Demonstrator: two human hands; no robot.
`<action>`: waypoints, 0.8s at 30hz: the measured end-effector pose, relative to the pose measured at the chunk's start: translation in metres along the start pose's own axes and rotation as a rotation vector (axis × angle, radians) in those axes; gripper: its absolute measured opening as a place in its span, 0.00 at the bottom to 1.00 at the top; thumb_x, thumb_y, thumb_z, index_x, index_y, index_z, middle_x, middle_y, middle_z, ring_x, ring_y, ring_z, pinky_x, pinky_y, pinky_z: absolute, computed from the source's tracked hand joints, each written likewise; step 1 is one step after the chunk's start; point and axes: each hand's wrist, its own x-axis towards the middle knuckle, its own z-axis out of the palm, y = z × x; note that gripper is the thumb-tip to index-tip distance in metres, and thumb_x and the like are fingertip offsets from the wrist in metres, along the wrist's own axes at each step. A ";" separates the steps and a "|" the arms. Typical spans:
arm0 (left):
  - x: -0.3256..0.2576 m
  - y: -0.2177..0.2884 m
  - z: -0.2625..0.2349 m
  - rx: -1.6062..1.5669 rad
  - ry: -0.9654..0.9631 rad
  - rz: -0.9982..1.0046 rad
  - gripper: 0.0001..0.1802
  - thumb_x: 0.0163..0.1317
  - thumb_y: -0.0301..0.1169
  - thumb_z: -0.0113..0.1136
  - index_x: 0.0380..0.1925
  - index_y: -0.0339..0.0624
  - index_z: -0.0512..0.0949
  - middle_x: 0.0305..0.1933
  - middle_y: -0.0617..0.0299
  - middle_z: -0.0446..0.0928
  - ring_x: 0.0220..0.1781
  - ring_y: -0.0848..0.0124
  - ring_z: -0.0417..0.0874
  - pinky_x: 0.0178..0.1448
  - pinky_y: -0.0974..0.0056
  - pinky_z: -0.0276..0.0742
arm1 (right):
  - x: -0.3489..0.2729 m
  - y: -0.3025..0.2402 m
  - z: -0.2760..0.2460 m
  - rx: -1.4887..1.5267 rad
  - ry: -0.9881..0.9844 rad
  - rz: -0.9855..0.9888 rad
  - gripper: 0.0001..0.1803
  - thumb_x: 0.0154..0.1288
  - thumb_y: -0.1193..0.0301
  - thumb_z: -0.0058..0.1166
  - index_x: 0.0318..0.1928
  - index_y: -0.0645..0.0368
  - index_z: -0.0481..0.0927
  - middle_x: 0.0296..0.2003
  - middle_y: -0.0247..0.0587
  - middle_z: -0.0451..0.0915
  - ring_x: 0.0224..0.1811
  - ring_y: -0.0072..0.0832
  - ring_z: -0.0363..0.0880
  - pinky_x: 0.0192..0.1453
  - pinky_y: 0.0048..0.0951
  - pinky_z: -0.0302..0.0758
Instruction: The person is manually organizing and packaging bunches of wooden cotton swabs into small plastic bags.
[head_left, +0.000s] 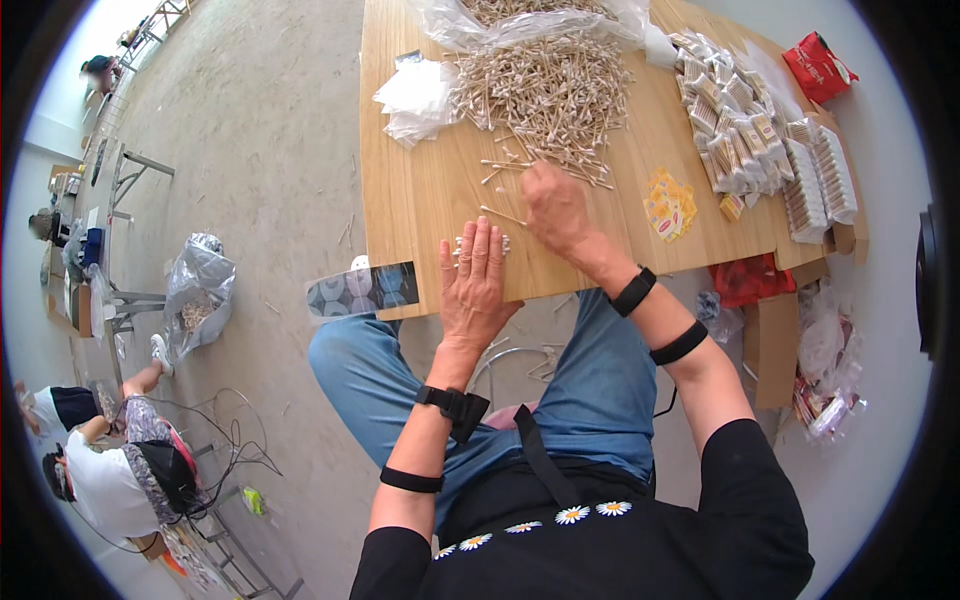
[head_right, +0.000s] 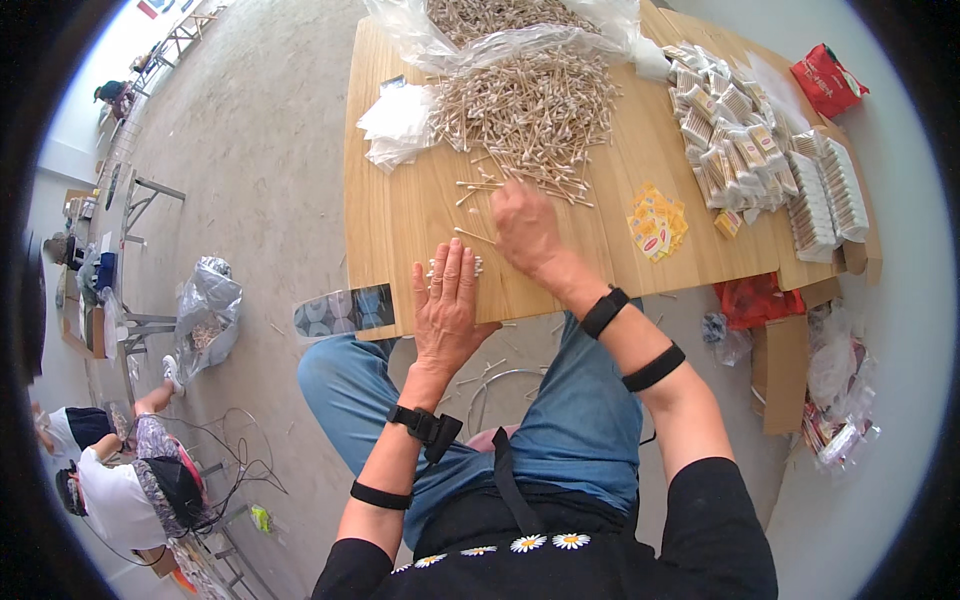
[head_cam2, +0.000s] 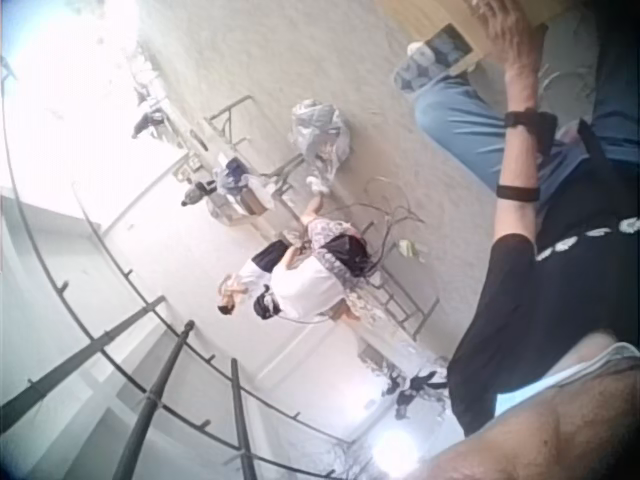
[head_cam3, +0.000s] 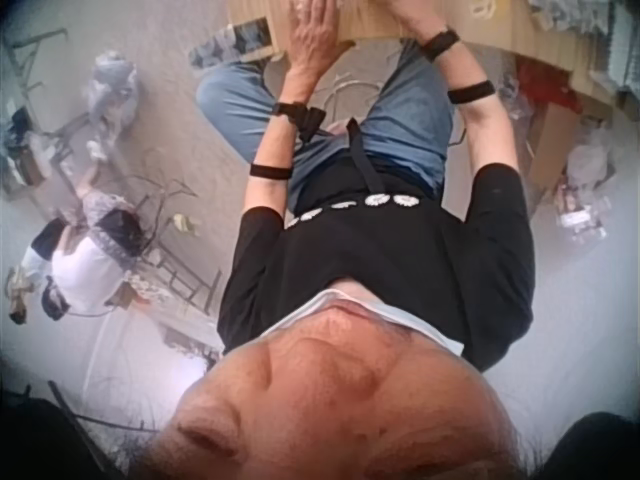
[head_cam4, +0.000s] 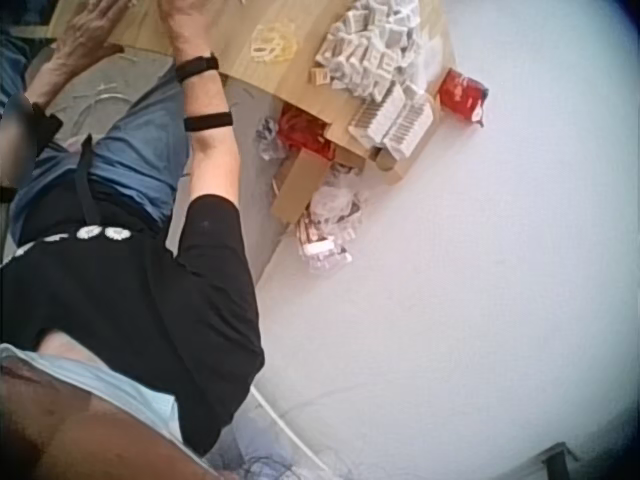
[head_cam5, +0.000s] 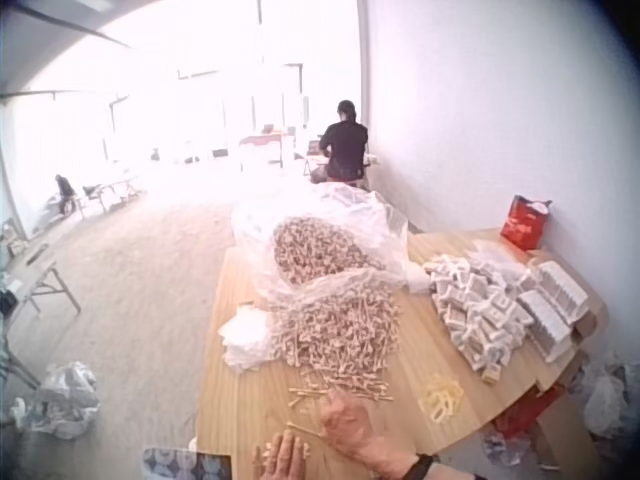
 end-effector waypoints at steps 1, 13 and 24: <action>0.000 0.000 0.001 -0.001 0.001 0.004 0.68 0.32 0.50 0.81 0.73 0.38 0.55 0.79 0.53 0.51 0.82 0.59 0.49 0.82 0.44 0.35 | -0.004 -0.007 0.002 -0.001 0.000 0.001 0.05 0.51 0.78 0.57 0.30 0.62 0.75 0.36 0.48 0.76 0.39 0.46 0.80 0.41 0.43 0.78; 0.003 0.005 0.004 0.001 0.020 0.016 0.69 0.30 0.50 0.81 0.73 0.39 0.55 0.79 0.54 0.50 0.82 0.60 0.48 0.82 0.43 0.35 | -0.022 -0.026 -0.001 0.293 -0.079 0.020 0.04 0.56 0.78 0.55 0.34 0.61 0.77 0.36 0.50 0.76 0.36 0.51 0.82 0.38 0.48 0.79; -0.001 -0.009 0.031 0.051 0.188 -0.025 0.44 0.51 0.36 0.62 0.70 0.37 0.62 0.75 0.49 0.59 0.78 0.53 0.56 0.80 0.42 0.47 | -0.006 0.059 0.075 0.015 -0.229 0.008 0.28 0.74 0.70 0.38 0.72 0.56 0.60 0.70 0.52 0.60 0.76 0.43 0.51 0.80 0.44 0.45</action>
